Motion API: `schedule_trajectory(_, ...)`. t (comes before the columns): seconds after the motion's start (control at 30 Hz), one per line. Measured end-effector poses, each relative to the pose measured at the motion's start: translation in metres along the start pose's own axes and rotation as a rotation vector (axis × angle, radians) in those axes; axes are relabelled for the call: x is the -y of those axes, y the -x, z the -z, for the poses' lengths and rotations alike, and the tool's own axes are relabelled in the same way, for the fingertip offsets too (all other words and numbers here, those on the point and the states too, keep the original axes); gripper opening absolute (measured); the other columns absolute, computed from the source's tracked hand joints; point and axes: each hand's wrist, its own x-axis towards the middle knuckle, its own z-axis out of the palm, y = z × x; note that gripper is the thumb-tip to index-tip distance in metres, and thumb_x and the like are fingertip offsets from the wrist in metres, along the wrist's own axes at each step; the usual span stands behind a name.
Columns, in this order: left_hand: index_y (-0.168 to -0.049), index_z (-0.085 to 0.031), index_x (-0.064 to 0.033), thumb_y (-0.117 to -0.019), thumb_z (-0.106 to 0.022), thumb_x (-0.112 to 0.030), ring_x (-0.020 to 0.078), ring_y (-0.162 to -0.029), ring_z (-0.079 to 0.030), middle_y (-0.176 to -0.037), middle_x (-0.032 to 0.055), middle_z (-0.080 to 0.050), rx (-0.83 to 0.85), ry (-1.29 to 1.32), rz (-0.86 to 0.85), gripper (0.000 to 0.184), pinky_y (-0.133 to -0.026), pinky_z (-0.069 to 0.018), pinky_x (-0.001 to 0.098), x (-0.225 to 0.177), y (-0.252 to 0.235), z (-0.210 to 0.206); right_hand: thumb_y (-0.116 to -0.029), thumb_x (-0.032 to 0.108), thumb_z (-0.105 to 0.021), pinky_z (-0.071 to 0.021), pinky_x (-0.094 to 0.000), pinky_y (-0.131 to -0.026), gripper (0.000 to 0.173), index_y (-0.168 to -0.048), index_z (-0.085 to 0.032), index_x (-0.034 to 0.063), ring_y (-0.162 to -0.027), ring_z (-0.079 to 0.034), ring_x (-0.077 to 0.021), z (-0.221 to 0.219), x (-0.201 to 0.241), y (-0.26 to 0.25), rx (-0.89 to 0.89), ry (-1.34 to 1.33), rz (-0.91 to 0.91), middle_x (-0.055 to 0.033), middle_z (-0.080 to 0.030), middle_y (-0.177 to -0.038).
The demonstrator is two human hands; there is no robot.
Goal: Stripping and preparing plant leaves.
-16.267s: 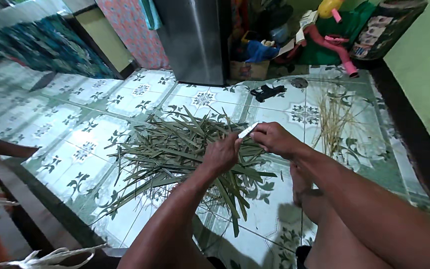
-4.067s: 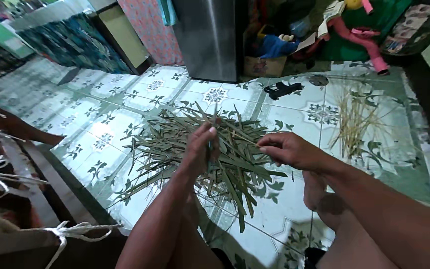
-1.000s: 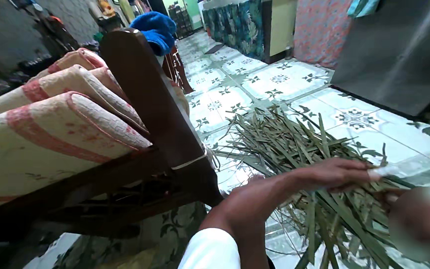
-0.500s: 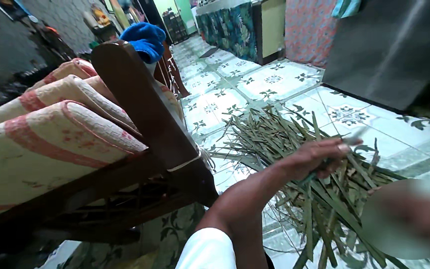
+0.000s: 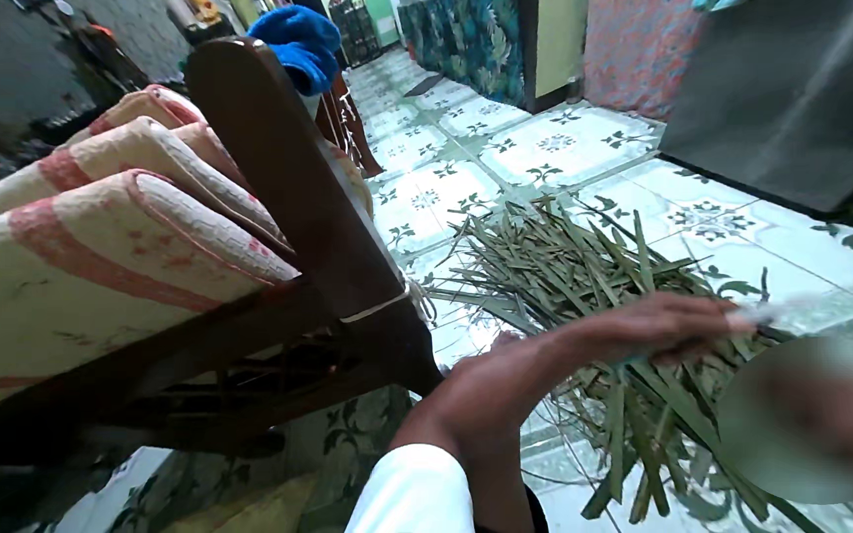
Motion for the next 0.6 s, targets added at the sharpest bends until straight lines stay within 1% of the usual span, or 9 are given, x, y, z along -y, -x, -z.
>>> schedule_trajectory(0.03,-0.128,-0.059,0.0046,-0.1073,-0.039,-0.012,0.0064,-0.047,-0.045,-0.062,-0.0007,-0.05,-0.045,0.065,-0.057,0.033,-0.044,-0.0412,0.0206,-0.003,-0.001,0.011,-0.1034,0.013,-0.048,-0.0487,-0.0165,-0.05,0.019,-0.106,-0.066,0.0129,-0.055,-0.055,0.0028,0.002,0.001,0.0,0.016,0.017,-0.012,0.0134,-0.065,-0.076)
schedule_trajectory(0.1,-0.135,-0.056,0.0041,-0.1082,-0.035,-0.014,0.007,-0.046,-0.046,-0.061,-0.0009,-0.051,-0.097,0.141,-0.13,0.038,-0.045,-0.0431,0.021,-0.004,-0.003,0.028,-0.1054,0.015,-0.047,-0.0484,-0.0159,-0.051,0.02,-0.107,-0.067,0.0131,-0.056,-0.056,0.003,0.003,0.001,-0.001,0.031,0.008,-0.014,0.0134,-0.066,-0.079)
schedule_trajectory(0.17,-0.138,-0.054,0.0031,-0.1087,-0.037,-0.014,0.0074,-0.046,-0.046,-0.063,0.0,-0.051,-0.089,0.153,-0.11,0.038,-0.044,-0.0425,0.0212,0.003,-0.003,0.026,-0.1053,0.015,-0.047,-0.0483,-0.0157,-0.05,0.02,-0.107,-0.067,0.014,-0.056,-0.056,0.003,0.002,-0.003,-0.003,0.029,-0.014,0.0,0.0136,-0.066,-0.077)
schedule_trajectory(0.3,-0.137,-0.056,0.0037,-0.108,-0.045,-0.012,0.0095,-0.048,-0.044,-0.066,0.003,-0.051,0.046,0.0,0.048,0.035,-0.046,-0.0398,0.0241,0.007,-0.002,-0.003,-0.1034,0.012,-0.047,-0.0478,-0.0158,-0.049,0.024,-0.106,-0.07,0.019,-0.053,-0.055,0.003,-0.005,-0.005,-0.003,-0.009,-0.065,0.02,0.015,-0.065,-0.072)
schedule_trajectory(0.37,-0.128,-0.059,0.0056,-0.1082,-0.042,-0.012,0.0074,-0.046,-0.043,-0.062,0.0007,-0.049,0.009,0.028,0.001,0.031,-0.044,-0.0396,0.0217,0.0,-0.004,0.001,-0.1032,0.013,-0.048,-0.0473,-0.0159,-0.049,0.021,-0.105,-0.068,0.0179,-0.054,-0.054,0.0031,-0.001,-0.004,-0.001,-0.028,-0.017,0.019,0.0146,-0.065,-0.075)
schedule_trajectory(0.4,-0.129,-0.059,0.006,-0.1083,-0.039,-0.012,0.0068,-0.045,-0.043,-0.061,-0.0002,-0.049,-0.035,0.074,-0.05,0.034,-0.044,-0.04,0.0209,-0.005,-0.005,0.009,-0.1035,0.015,-0.049,-0.0477,-0.0159,-0.05,0.018,-0.105,-0.067,0.0151,-0.056,-0.055,0.0032,0.004,-0.003,0.0,-0.024,0.026,0.02,0.0136,-0.065,-0.079)
schedule_trajectory(0.47,-0.134,-0.057,0.0039,-0.1085,-0.036,-0.015,0.0059,-0.045,-0.044,-0.061,-0.001,-0.05,-0.097,0.14,-0.13,0.038,-0.044,-0.0407,0.0197,-0.008,-0.006,0.029,-0.1045,0.016,-0.05,-0.0473,-0.0157,-0.05,0.019,-0.106,-0.068,0.0114,-0.056,-0.054,0.0034,0.01,-0.003,0.001,-0.005,0.071,0.03,0.0131,-0.064,-0.079)
schedule_trajectory(0.53,-0.136,-0.056,0.0024,-0.1093,-0.036,-0.016,0.0067,-0.046,-0.045,-0.061,-0.0004,-0.05,-0.112,0.157,-0.131,0.038,-0.044,-0.0413,0.0205,-0.003,-0.006,0.034,-0.104,0.016,-0.05,-0.0463,-0.0149,-0.051,0.019,-0.106,-0.069,0.0115,-0.057,-0.053,0.0042,0.012,-0.003,0.002,0.008,0.08,0.033,0.0134,-0.063,-0.078)
schedule_trajectory(0.6,-0.136,-0.056,0.0029,-0.1092,-0.038,-0.014,0.0082,-0.047,-0.044,-0.063,0.0001,-0.049,-0.071,0.121,-0.106,0.037,-0.045,-0.0412,0.0222,0.003,-0.007,0.028,-0.1036,0.015,-0.051,-0.0456,-0.0153,-0.051,0.018,-0.105,-0.068,0.0116,-0.056,-0.052,0.0041,0.012,-0.004,0.003,0.013,0.081,0.023,0.0133,-0.063,-0.076)
